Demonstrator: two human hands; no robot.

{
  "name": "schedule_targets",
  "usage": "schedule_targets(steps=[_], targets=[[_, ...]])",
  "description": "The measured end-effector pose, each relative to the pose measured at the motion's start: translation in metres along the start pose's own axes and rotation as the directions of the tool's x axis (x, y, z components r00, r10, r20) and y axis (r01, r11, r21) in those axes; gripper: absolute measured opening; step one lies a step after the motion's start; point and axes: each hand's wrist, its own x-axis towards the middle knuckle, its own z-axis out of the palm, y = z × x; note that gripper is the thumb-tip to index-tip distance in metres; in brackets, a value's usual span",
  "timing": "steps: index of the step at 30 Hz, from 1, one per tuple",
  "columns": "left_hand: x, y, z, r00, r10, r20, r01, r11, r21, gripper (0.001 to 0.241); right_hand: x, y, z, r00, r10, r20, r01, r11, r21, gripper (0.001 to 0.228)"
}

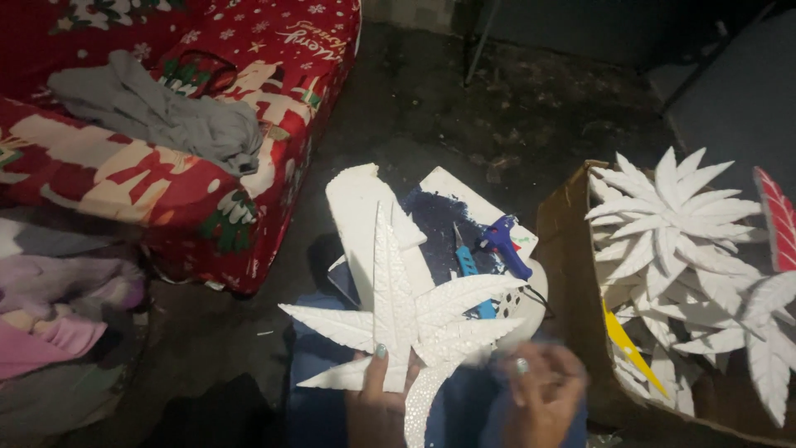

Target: Assembling a decorative foam structure by applying hot glue to individual pieces and pressing them together.

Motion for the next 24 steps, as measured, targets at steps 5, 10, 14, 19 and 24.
schedule_targets(steps=[5,10,14,19,24], targets=[[-0.042,-0.002,0.038,0.989,-0.145,-0.038,0.141,0.985,-0.099,0.033,-0.026,0.001,0.026,0.645,0.753,0.134,-0.748,0.584,0.314,0.033],[-0.074,-0.009,0.059,0.972,-0.233,0.029,0.234,0.958,-0.164,0.036,-0.018,-0.043,0.049,0.679,0.726,0.109,-0.719,0.627,0.299,0.047],[-0.099,-0.013,0.075,0.949,-0.302,0.084,0.314,0.926,-0.209,0.050,-0.015,-0.077,0.063,0.625,0.779,0.045,-0.749,0.583,0.317,0.055],[-0.064,0.003,0.058,0.305,-0.585,0.752,0.719,-0.376,-0.584,0.029,-0.018,-0.063,0.059,0.656,0.755,0.023,-0.716,0.611,0.338,0.056],[-0.035,0.013,0.034,0.111,-0.711,0.694,0.733,-0.413,-0.540,0.028,-0.016,-0.060,0.056,0.646,0.762,0.036,-0.729,0.603,0.325,0.057]])
